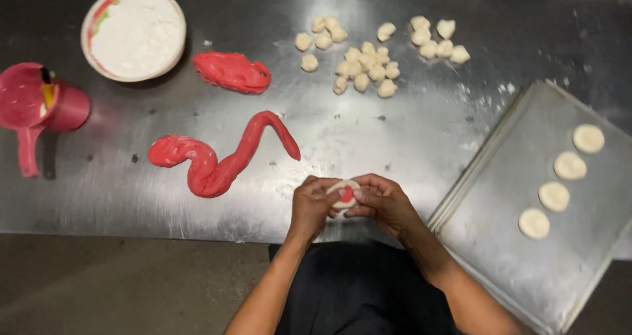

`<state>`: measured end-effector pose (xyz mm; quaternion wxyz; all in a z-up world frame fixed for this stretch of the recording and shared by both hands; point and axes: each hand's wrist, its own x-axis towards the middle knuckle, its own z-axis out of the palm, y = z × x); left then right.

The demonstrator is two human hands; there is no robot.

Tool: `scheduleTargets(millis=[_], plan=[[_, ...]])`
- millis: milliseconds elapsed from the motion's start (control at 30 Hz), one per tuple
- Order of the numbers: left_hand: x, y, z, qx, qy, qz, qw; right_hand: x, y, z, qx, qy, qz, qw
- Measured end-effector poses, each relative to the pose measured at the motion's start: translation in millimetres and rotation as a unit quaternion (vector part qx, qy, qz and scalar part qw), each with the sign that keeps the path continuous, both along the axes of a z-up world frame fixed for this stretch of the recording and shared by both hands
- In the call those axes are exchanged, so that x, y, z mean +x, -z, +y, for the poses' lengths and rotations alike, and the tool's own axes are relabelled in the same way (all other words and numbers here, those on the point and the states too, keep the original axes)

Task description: Shaping and placing pieces of dough onto a baking tray in a bakery production area.

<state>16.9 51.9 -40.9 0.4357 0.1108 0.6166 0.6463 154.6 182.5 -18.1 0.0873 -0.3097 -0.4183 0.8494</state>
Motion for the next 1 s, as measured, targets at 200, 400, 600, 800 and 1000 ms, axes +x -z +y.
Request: scheduleTargets(millis=[200,400,600,800,1000], plan=[[7,-32,-5,0.012,0.032,-0.129,0.991,-5,25,27,0.006,-0.045,-0.045,0.998],[18,-15,13,-0.052,-0.032,0.077,0.995,-12,22,28,0.020,-0.060,-0.038,0.997],[10,6,26,-0.161,-0.021,0.151,0.975,-1,64,21,0.147,-0.085,-0.029,0.985],[8,-4,26,-0.109,0.058,-0.049,0.991,19,77,25,0.112,-0.051,-0.021,0.992],[13,30,26,-0.170,-0.013,0.021,0.985,11,71,7,0.203,-0.084,-0.040,0.975]])
